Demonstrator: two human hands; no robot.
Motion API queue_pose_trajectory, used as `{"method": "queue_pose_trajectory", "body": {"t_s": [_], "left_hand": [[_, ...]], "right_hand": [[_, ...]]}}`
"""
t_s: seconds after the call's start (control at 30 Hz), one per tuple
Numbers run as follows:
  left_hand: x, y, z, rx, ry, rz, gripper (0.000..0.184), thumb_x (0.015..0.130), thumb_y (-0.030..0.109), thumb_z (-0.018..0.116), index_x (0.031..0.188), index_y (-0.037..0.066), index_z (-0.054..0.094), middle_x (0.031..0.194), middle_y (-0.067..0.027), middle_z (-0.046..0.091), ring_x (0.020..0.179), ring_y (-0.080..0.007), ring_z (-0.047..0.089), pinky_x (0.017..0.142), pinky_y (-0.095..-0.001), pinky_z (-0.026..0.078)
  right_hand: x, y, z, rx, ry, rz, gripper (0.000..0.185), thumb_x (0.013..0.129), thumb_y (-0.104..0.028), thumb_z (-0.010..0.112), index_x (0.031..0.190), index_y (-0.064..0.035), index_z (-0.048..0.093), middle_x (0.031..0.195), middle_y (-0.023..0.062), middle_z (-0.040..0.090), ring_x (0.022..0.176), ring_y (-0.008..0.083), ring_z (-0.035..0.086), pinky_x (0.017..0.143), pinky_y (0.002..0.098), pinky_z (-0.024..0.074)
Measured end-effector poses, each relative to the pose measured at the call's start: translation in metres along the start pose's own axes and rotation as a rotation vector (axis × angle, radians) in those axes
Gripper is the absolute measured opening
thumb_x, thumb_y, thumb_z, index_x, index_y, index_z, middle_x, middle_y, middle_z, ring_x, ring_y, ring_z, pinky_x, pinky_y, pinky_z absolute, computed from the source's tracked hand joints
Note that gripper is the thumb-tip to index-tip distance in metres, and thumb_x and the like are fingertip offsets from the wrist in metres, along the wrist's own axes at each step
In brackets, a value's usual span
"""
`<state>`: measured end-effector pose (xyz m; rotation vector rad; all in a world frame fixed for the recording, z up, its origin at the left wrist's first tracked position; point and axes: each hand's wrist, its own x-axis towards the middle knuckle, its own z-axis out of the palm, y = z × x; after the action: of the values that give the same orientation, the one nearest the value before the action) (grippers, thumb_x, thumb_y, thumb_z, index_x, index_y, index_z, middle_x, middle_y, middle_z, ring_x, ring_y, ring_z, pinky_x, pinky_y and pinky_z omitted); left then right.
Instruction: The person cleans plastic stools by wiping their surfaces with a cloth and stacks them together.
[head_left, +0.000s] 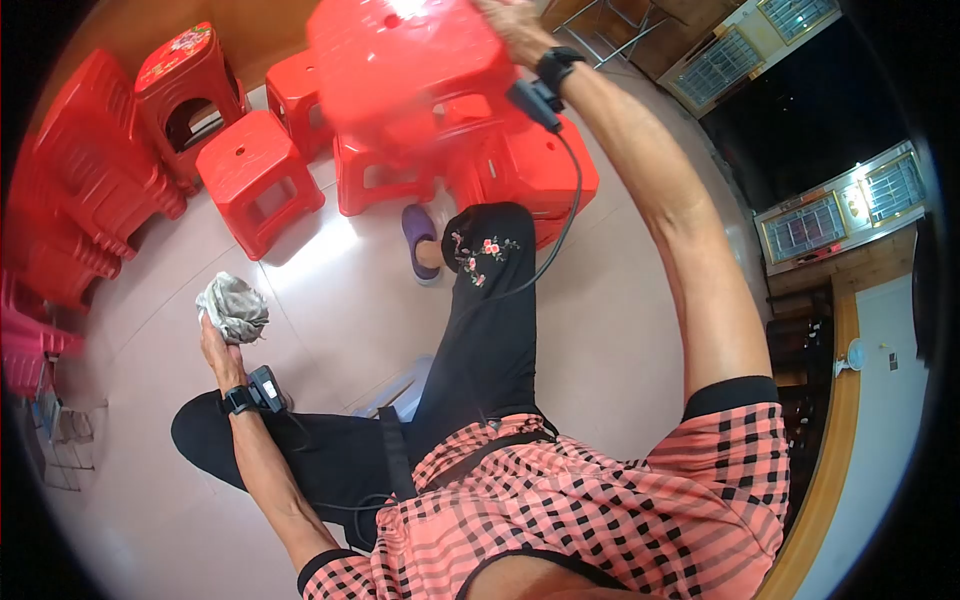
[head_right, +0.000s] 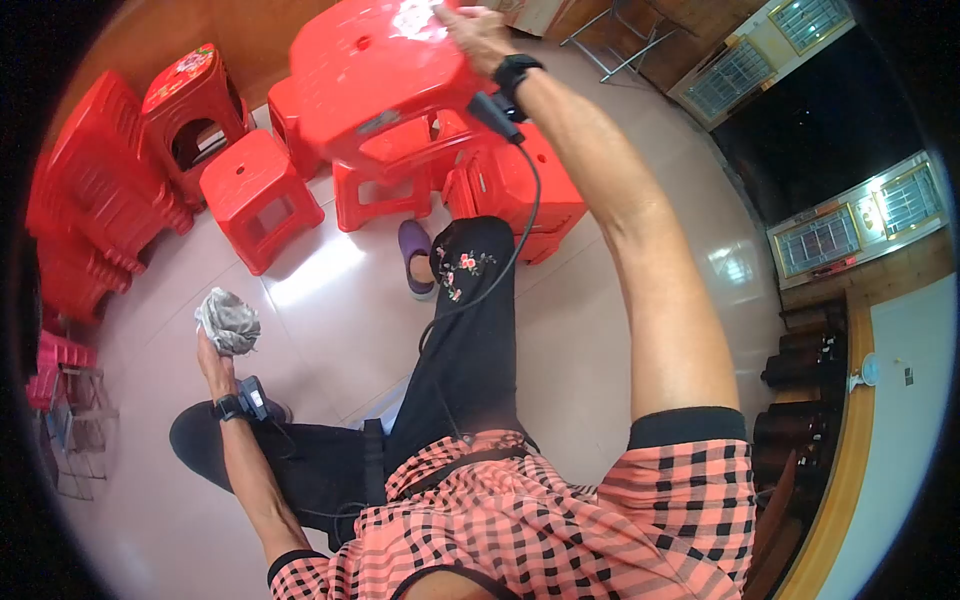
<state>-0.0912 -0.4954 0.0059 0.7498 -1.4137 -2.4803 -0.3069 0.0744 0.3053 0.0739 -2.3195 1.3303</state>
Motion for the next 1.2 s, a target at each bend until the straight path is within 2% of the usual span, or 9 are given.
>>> {"method": "queue_pose_trajectory", "body": {"t_s": [0.03,0.1,0.17,0.3,0.37,0.5,0.77,0.8,1.2], "left_hand": [[-0.001,0.001,0.001,0.011,0.004,-0.002,0.045,0.095,0.028,0.05,0.123,-0.007,0.05,0.118,-0.0135,0.058,0.103,-0.0231,0.06,0.088,-0.0359,0.05],[-0.002,0.003,0.002,0.037,0.005,-0.01,0.045,0.095,0.029,0.05,0.122,-0.007,0.05,0.116,-0.0135,0.058,0.102,-0.023,0.06,0.087,-0.0357,0.05],[-0.003,0.003,0.0,0.055,0.003,-0.008,0.045,0.095,0.029,0.051,0.12,-0.008,0.051,0.115,-0.0132,0.059,0.101,-0.0229,0.061,0.085,-0.0356,0.05],[0.002,-0.002,-0.007,0.086,-0.009,-0.017,0.044,0.094,0.029,0.051,0.117,-0.009,0.053,0.11,-0.0124,0.061,0.1,-0.0223,0.061,0.084,-0.0354,0.051],[0.003,-0.002,-0.005,0.106,0.003,-0.027,0.043,0.094,0.028,0.051,0.116,-0.009,0.054,0.109,-0.0121,0.061,0.099,-0.0219,0.061,0.084,-0.0348,0.05],[0.015,-0.008,-0.013,0.13,0.027,-0.067,0.044,0.094,0.029,0.051,0.117,-0.008,0.054,0.111,-0.0114,0.061,0.1,-0.0209,0.06,0.088,-0.0333,0.048],[-0.003,0.006,-0.008,0.283,0.08,-0.094,0.045,0.093,0.032,0.053,0.12,-0.004,0.055,0.113,-0.0106,0.06,0.101,-0.0206,0.058,0.089,-0.0333,0.046],[0.0,0.003,-0.013,0.3,0.079,-0.094,0.045,0.093,0.032,0.053,0.12,-0.004,0.055,0.113,-0.0105,0.06,0.1,-0.0205,0.059,0.089,-0.0332,0.046],[0.004,-0.006,-0.03,0.336,0.122,-0.155,0.043,0.091,0.029,0.056,0.116,-0.007,0.056,0.108,-0.0116,0.062,0.094,-0.0217,0.062,0.083,-0.0343,0.05]], "right_hand": [[0.01,0.015,-0.033,-0.089,-0.042,-0.062,0.054,0.082,-0.03,0.065,0.126,-0.0041,0.049,0.115,0.0118,0.061,0.096,0.0275,0.06,0.078,0.04,0.0479],[0.0,0.014,-0.064,0.019,0.243,0.252,0.052,0.079,-0.038,0.074,0.105,0.0056,0.065,0.098,0.0113,0.066,0.087,0.0166,0.059,0.077,0.0328,0.0493],[-0.011,0.035,-0.105,0.337,0.352,0.355,0.046,0.077,-0.034,0.077,0.099,0.0059,0.066,0.097,0.0103,0.066,0.086,0.0159,0.057,0.077,0.0332,0.0481],[-0.039,0.097,-0.178,0.281,0.487,0.403,0.039,0.075,-0.025,0.077,0.093,0.0076,0.064,0.096,0.0103,0.065,0.082,0.0168,0.059,0.074,0.0327,0.0497],[-0.072,0.082,-0.192,0.4,0.49,0.528,0.033,0.082,-0.015,0.071,0.103,0.0053,0.055,0.1,0.0126,0.063,0.081,0.021,0.065,0.071,0.0363,0.0584],[-0.103,0.095,-0.203,0.594,0.651,0.661,0.034,0.081,-0.013,0.071,0.104,0.0059,0.054,0.099,0.0123,0.063,0.082,0.0217,0.066,0.069,0.0373,0.0591],[-0.109,0.195,-0.257,0.555,0.326,0.772,0.046,0.08,-0.022,0.074,0.111,0.0077,0.057,0.104,0.0141,0.065,0.087,0.0216,0.066,0.075,0.0323,0.0568],[-0.109,0.185,-0.258,0.397,0.345,0.785,0.051,0.08,-0.025,0.075,0.114,0.0084,0.056,0.106,0.0149,0.064,0.089,0.0218,0.066,0.077,0.0306,0.0561],[-0.111,0.195,-0.28,0.42,0.179,0.974,0.048,0.086,-0.03,0.069,0.118,0.0031,0.055,0.109,0.0124,0.065,0.095,0.019,0.065,0.081,0.0311,0.057]]}}
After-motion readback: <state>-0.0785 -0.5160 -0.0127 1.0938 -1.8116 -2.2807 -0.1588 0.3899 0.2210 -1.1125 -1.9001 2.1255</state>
